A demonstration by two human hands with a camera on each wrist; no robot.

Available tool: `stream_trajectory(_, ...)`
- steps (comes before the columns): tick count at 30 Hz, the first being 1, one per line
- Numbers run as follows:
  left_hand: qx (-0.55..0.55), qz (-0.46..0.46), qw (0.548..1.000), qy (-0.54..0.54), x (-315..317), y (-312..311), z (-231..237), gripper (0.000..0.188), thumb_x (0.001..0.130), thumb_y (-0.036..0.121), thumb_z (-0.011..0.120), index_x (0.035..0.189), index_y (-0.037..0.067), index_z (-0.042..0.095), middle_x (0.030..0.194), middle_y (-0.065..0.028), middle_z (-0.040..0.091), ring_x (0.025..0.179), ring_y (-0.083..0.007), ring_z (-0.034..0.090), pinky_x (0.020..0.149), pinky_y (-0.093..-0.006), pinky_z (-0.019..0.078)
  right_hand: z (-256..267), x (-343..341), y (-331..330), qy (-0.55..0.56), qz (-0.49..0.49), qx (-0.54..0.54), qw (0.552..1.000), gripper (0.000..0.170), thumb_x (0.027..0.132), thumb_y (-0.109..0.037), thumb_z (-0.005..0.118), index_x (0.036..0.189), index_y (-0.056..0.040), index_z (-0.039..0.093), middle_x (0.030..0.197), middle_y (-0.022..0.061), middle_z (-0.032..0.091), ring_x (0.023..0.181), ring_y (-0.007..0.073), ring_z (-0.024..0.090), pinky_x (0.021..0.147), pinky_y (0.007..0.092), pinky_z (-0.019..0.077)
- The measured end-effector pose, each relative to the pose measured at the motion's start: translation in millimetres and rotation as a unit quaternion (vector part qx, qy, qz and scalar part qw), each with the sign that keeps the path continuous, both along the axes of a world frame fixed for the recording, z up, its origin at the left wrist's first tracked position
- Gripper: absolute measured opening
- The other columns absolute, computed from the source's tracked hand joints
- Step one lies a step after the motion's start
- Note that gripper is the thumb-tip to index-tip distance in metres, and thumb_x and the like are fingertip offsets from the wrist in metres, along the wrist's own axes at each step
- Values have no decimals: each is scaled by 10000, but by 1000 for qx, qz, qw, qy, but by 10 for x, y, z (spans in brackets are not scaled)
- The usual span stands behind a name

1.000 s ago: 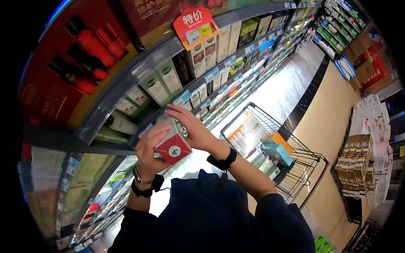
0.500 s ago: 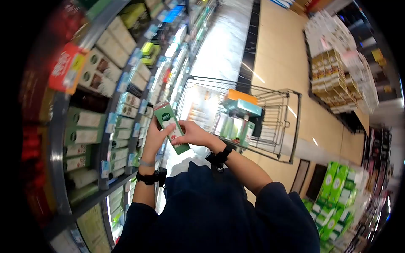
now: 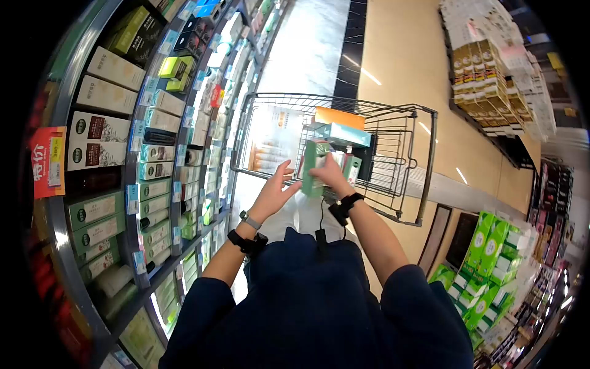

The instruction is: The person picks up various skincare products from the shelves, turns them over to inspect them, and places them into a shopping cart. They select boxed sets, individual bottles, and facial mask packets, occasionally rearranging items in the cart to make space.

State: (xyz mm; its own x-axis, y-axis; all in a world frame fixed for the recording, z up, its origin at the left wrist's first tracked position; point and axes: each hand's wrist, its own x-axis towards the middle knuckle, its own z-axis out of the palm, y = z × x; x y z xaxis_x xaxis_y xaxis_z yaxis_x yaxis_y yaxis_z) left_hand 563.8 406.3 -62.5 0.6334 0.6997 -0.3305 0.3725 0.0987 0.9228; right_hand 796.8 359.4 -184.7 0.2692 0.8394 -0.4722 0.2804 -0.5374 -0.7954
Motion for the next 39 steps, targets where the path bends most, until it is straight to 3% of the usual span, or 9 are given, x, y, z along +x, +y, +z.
stream_trajectory(7, 15, 82, 994, 77, -483, -246, -132, 685, 938, 220, 683, 1489, 11, 332, 1441, -252, 503, 1301, -383, 538, 1056, -422, 454, -1373, 752, -296, -148, 4, -183, 972, 804, 669, -298, 836, 1191, 131, 399, 849, 196, 688, 745, 302, 710, 632, 366, 576)
stream_trajectory(12, -62, 131, 978, 150, -775, -551, 89, 628, 942, 161, 663, 1486, 47, 370, 1480, -232, 469, 1332, -364, 513, 1072, -416, 440, -1603, 818, -342, -186, -3, -276, 943, 985, 650, -289, 839, 1293, 222, 298, 941, 283, 703, 824, 370, 720, 794, 407, 587)
stream_trajectory(16, -94, 143, 964, 202, -946, -836, 186, 597, 936, 131, 658, 1473, 45, 414, 1466, -179, 494, 1316, -349, 525, 1068, -412, 454, -1943, 972, -225, -287, 374, -309, 826, 416, 894, -300, 521, 962, 48, 738, 1049, 197, 729, 993, 352, 694, 865, 410, 543)
stream_trajectory(19, -116, 147, 961, 206, -1107, -991, 198, 598, 944, 102, 632, 1493, 62, 398, 1497, -165, 462, 1324, -342, 516, 1077, -415, 443, -1624, 858, -174, -248, 203, -388, 864, 365, 918, -272, 508, 1029, -25, 753, 1068, 153, 740, 1001, 309, 706, 842, 405, 550)
stream_trajectory(20, -125, 174, 954, 209, -1142, -1022, 215, 602, 946, 96, 623, 1500, 62, 388, 1496, -164, 463, 1322, -339, 518, 1073, -413, 444, -1428, 804, -37, -261, 302, -446, 801, 351, 937, -261, 486, 1049, -76, 762, 1106, 133, 737, 1015, 296, 710, 837, 408, 555)
stream_trajectory(24, -104, 235, 946, 195, -1260, -1059, 225, 641, 937, 69, 622, 1520, 63, 354, 1505, -168, 449, 1307, -328, 534, 1056, -414, 455, -1801, 688, -101, -317, 292, -279, 858, 295, 887, -241, 542, 912, -47, 763, 945, 152, 751, 799, 313, 721, 685, 421, 567)
stream_trajectory(27, -46, 272, 940, 202, -1329, -969, 423, 641, 916, 73, 659, 1498, 62, 390, 1474, -180, 479, 1279, -333, 556, 1040, -409, 464, -1650, 539, 164, -91, 325, -219, 915, 361, 825, -238, 552, 561, -23, 671, 583, 136, 666, 536, 247, 677, 514, 382, 536)
stream_trajectory(34, 266, 337, 842, 326, -1945, -531, 1216, 570, 881, 77, 636, 1431, 69, 489, 1511, -195, 428, 1416, -366, 386, 1155, -448, 328, -1021, -413, 1107, 170, 122, -239, 948, 523, 992, -459, 534, 1327, -78, 410, 942, 200, 698, 649, 259, 712, 566, 375, 586)
stream_trajectory(39, 439, 443, 698, 351, -2448, -325, 2100, 546, 886, 49, 590, 1420, 16, 481, 1549, -178, 382, 1446, -383, 333, 1173, -463, 303, -59, -1328, 1758, 227, 167, -105, 954, 469, 987, -394, 577, 1296, -62, 458, 965, 166, 689, 727, 233, 703, 612, 310, 539)
